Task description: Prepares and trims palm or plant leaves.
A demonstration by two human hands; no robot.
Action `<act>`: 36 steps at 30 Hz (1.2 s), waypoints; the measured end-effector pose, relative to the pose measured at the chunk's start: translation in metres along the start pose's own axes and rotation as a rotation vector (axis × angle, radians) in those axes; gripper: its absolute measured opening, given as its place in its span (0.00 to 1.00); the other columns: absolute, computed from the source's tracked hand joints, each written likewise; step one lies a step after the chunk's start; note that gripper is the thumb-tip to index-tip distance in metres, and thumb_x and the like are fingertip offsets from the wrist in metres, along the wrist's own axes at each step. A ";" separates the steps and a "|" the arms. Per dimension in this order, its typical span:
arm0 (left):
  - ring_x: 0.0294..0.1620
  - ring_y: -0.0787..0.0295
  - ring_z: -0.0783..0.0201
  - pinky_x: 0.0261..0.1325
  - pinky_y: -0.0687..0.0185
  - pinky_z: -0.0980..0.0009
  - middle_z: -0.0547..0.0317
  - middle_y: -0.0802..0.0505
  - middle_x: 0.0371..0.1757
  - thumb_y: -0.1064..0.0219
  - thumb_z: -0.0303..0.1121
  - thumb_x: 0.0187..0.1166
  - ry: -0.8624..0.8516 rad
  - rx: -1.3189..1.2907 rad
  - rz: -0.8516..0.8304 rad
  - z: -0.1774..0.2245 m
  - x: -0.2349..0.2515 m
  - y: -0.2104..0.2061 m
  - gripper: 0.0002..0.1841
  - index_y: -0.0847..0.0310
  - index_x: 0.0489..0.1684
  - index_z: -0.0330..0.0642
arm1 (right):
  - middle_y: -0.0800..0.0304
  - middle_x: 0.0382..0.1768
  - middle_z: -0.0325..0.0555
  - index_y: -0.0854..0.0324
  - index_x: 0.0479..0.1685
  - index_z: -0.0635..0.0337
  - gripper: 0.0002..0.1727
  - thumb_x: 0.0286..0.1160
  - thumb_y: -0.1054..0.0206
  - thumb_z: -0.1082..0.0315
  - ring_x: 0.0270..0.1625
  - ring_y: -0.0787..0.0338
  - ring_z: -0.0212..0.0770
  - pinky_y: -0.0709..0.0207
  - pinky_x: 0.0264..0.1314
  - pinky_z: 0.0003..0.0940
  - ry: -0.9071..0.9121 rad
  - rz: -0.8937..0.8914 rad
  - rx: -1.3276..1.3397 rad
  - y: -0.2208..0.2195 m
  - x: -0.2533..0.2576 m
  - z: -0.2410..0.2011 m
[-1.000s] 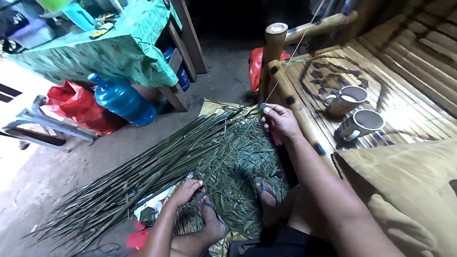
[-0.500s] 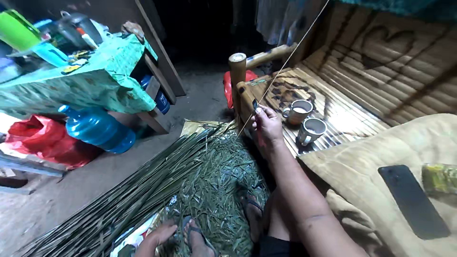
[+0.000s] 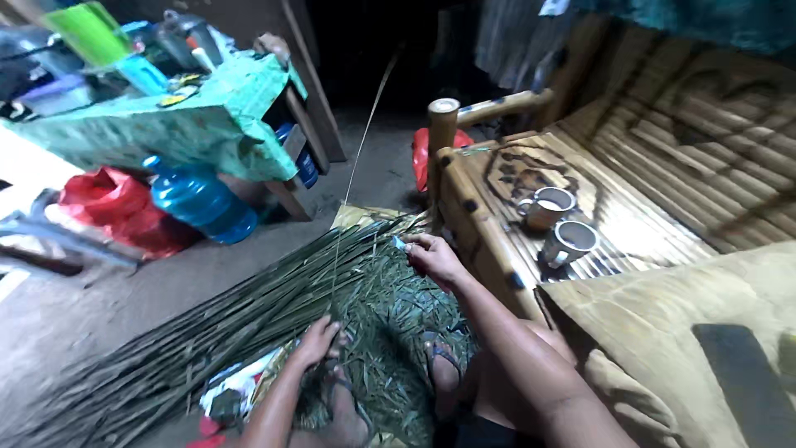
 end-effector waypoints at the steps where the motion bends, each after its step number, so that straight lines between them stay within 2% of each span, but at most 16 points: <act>1: 0.44 0.03 0.56 0.43 0.04 0.57 0.48 0.06 0.52 0.52 0.39 0.96 -0.021 -0.074 0.004 0.019 -0.004 -0.003 0.20 0.30 0.76 0.36 | 0.10 0.32 0.48 0.21 0.72 0.62 0.20 0.88 0.39 0.63 0.24 0.15 0.36 0.18 0.28 0.31 -0.032 -0.026 0.001 -0.011 -0.002 0.005; 4: 0.42 0.04 0.60 0.38 0.08 0.65 0.52 0.05 0.51 0.53 0.38 0.96 -0.101 -0.217 -0.059 0.066 -0.012 -0.013 0.18 0.28 0.73 0.37 | 0.11 0.33 0.48 0.26 0.78 0.62 0.23 0.89 0.40 0.64 0.25 0.14 0.36 0.18 0.29 0.29 -0.141 -0.122 0.069 -0.039 -0.010 0.017; 7: 0.37 0.06 0.68 0.32 0.15 0.75 0.55 0.04 0.47 0.54 0.36 0.96 -0.218 -0.275 -0.172 0.092 -0.014 -0.028 0.17 0.24 0.67 0.36 | 0.13 0.32 0.47 0.29 0.80 0.63 0.24 0.90 0.41 0.64 0.25 0.15 0.34 0.18 0.29 0.28 -0.195 -0.209 0.117 -0.056 -0.014 0.027; 10: 0.35 0.08 0.71 0.34 0.18 0.77 0.56 0.03 0.46 0.55 0.36 0.95 -0.303 -0.280 -0.293 0.103 -0.014 -0.043 0.18 0.21 0.64 0.35 | 0.16 0.30 0.43 0.26 0.77 0.62 0.21 0.90 0.42 0.65 0.24 0.19 0.32 0.20 0.29 0.27 -0.198 -0.266 0.145 -0.059 -0.015 0.030; 13: 0.34 0.09 0.71 0.38 0.15 0.75 0.57 0.04 0.46 0.54 0.36 0.95 -0.311 -0.293 -0.365 0.099 -0.016 -0.059 0.18 0.21 0.64 0.35 | 0.17 0.26 0.41 0.21 0.67 0.63 0.16 0.89 0.42 0.65 0.22 0.20 0.31 0.22 0.26 0.25 -0.202 -0.289 0.155 -0.057 -0.011 0.036; 16: 0.40 0.06 0.66 0.47 0.09 0.69 0.53 0.06 0.51 0.55 0.35 0.96 -0.240 -0.404 -0.346 0.091 -0.018 -0.068 0.19 0.28 0.72 0.33 | 0.17 0.25 0.41 0.19 0.59 0.63 0.12 0.90 0.42 0.66 0.21 0.20 0.31 0.21 0.25 0.25 -0.225 -0.233 0.140 -0.054 -0.006 0.042; 19: 0.41 0.06 0.66 0.46 0.10 0.70 0.55 0.06 0.49 0.58 0.36 0.97 -0.141 -0.485 -0.278 0.084 -0.024 -0.067 0.19 0.29 0.70 0.34 | 0.16 0.26 0.40 0.19 0.58 0.60 0.11 0.90 0.43 0.65 0.21 0.20 0.30 0.21 0.26 0.25 -0.215 -0.176 0.133 -0.048 0.003 0.043; 22: 0.40 0.06 0.67 0.47 0.10 0.70 0.55 0.06 0.47 0.62 0.37 0.97 -0.165 -0.455 -0.206 0.082 -0.025 -0.061 0.21 0.26 0.69 0.34 | 0.16 0.25 0.40 0.18 0.55 0.58 0.11 0.90 0.42 0.64 0.19 0.20 0.30 0.21 0.23 0.25 -0.205 -0.148 0.141 -0.046 0.007 0.044; 25: 0.31 0.11 0.69 0.41 0.11 0.72 0.58 0.10 0.36 0.58 0.37 0.97 -0.173 -0.404 -0.093 0.081 -0.021 -0.052 0.18 0.27 0.69 0.36 | 0.16 0.26 0.40 0.19 0.59 0.56 0.11 0.90 0.42 0.63 0.19 0.21 0.29 0.23 0.21 0.23 -0.187 -0.171 0.126 -0.053 0.005 0.043; 27: 0.25 0.17 0.71 0.34 0.17 0.76 0.59 0.14 0.31 0.56 0.37 0.97 -0.148 -0.440 -0.054 0.078 -0.017 -0.049 0.16 0.25 0.62 0.38 | 0.15 0.28 0.40 0.19 0.63 0.56 0.13 0.90 0.42 0.63 0.20 0.20 0.29 0.21 0.23 0.23 -0.174 -0.188 0.103 -0.055 0.003 0.041; 29: 0.21 0.22 0.71 0.28 0.23 0.78 0.60 0.16 0.29 0.57 0.38 0.97 -0.127 -0.546 -0.048 0.076 -0.015 -0.050 0.16 0.25 0.56 0.39 | 0.14 0.29 0.42 0.18 0.61 0.58 0.13 0.90 0.41 0.63 0.21 0.19 0.30 0.20 0.23 0.24 -0.160 -0.202 0.085 -0.055 0.002 0.039; 32: 0.18 0.29 0.73 0.23 0.30 0.79 0.62 0.21 0.27 0.58 0.39 0.97 -0.128 -0.723 -0.066 0.078 -0.016 -0.049 0.15 0.27 0.49 0.43 | 0.14 0.25 0.43 0.15 0.46 0.61 0.11 0.87 0.41 0.64 0.19 0.18 0.31 0.20 0.23 0.25 -0.147 -0.296 0.100 -0.065 -0.004 0.036; 36: 0.15 0.36 0.75 0.20 0.36 0.81 0.66 0.27 0.23 0.62 0.36 0.96 -0.137 -0.913 -0.127 0.086 -0.022 -0.047 0.15 0.28 0.49 0.45 | 0.13 0.24 0.42 0.15 0.42 0.62 0.12 0.86 0.40 0.63 0.21 0.17 0.31 0.20 0.26 0.26 -0.143 -0.573 0.131 -0.096 -0.022 0.042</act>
Point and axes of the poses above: each hand's wrist, its own x-axis towards the middle knuckle, its own y-axis out of the back of the hand, z = x × y, the point moved 6 cm from there along x, towards the middle knuckle
